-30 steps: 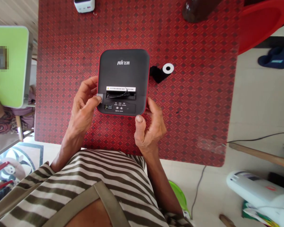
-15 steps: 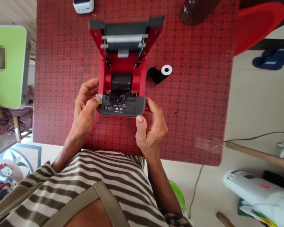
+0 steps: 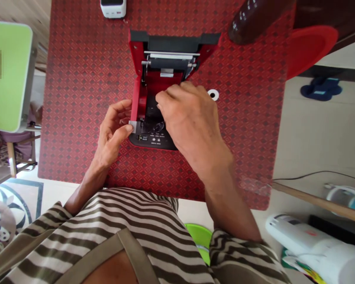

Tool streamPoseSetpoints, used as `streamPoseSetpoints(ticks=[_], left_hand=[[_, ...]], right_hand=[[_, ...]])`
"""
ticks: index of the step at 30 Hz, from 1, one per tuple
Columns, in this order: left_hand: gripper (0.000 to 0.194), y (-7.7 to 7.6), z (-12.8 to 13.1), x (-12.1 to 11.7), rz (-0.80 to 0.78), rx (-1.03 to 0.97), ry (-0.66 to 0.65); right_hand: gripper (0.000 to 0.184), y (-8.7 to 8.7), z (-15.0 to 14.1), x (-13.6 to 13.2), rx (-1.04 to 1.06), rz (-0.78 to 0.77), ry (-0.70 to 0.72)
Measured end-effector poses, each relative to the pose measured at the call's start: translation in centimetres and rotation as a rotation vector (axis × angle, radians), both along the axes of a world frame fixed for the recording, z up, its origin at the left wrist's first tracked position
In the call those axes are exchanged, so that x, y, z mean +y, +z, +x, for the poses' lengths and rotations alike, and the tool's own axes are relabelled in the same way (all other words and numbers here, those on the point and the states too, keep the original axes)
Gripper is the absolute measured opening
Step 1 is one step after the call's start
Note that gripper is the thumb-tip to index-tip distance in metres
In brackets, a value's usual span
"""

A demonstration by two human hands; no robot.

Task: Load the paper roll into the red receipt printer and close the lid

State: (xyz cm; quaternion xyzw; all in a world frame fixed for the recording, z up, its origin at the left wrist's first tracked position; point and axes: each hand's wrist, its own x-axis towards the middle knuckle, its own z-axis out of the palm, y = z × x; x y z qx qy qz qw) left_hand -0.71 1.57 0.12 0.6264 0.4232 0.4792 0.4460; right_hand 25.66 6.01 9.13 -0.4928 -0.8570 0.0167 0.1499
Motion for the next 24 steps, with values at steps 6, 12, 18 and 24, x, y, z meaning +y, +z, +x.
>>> streamPoseSetpoints(ticks=[6,12,18,24], left_hand=[[0.061,-0.1,0.1,-0.1,-0.052,-0.069,-0.016],[0.063,-0.3,0.3,-0.1,-0.065,-0.12,-0.01],[0.063,-0.4,0.3,0.0,-0.06,-0.121,-0.006],[0.06,-0.5,0.1,0.1,-0.048,-0.134,-0.023]], right_hand=[[0.027,1.1,-1.8,1.9,-0.151,-0.173,0.036],[0.018,0.6,-1.8,3.3,-0.091,-0.342,0.035],[0.015,1.4,-1.6,3.7,-0.13,-0.343,0.053],[0.014,3.1,-2.2,2.8,-0.06,-0.374,-0.019]])
